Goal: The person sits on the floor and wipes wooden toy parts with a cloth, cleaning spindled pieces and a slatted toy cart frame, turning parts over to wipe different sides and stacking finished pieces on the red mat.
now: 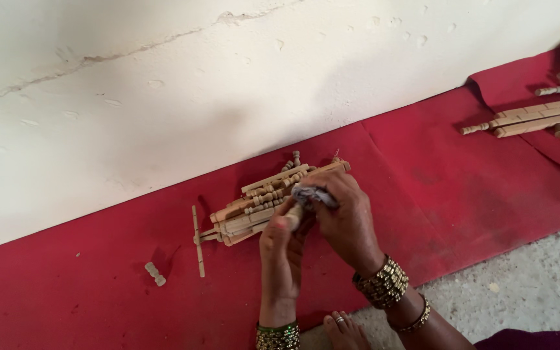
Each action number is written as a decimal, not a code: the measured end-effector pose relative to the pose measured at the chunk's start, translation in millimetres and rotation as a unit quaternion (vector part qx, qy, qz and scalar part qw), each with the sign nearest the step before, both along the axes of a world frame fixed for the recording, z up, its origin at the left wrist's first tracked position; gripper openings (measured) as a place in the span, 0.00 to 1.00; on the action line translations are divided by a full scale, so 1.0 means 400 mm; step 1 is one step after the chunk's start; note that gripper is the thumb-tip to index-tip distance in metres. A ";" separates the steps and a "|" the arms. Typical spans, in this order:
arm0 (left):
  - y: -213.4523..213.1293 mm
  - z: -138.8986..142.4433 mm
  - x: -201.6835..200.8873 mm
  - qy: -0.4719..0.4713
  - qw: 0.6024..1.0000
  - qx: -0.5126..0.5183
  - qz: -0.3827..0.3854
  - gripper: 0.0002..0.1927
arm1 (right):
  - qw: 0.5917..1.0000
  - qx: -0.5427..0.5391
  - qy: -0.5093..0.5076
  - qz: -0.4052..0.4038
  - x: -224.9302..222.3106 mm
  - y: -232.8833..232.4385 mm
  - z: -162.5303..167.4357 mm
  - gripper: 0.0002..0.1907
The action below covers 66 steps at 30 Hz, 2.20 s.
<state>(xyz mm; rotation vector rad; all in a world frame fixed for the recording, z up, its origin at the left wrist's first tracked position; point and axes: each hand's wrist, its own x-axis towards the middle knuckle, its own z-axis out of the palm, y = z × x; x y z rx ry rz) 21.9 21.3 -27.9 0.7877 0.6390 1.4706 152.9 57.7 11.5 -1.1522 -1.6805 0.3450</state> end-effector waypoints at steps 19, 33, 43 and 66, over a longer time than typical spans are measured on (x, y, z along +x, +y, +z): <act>0.001 -0.028 0.020 -0.107 0.991 0.075 -0.039 0.35 | 0.994 0.078 0.048 0.058 -0.091 -0.101 0.094 0.08; -0.004 0.000 0.050 -0.176 0.979 -0.081 0.058 0.31 | 0.904 -0.155 0.364 0.164 0.019 -0.026 -0.006 0.14; -0.005 -0.030 0.015 -0.051 0.998 0.019 0.037 0.25 | 0.989 -0.086 0.099 0.070 0.002 -0.038 0.051 0.13; 0.000 -0.032 0.017 -0.090 0.995 -0.025 0.026 0.34 | 0.997 -0.033 0.070 -0.021 -0.055 -0.049 0.032 0.10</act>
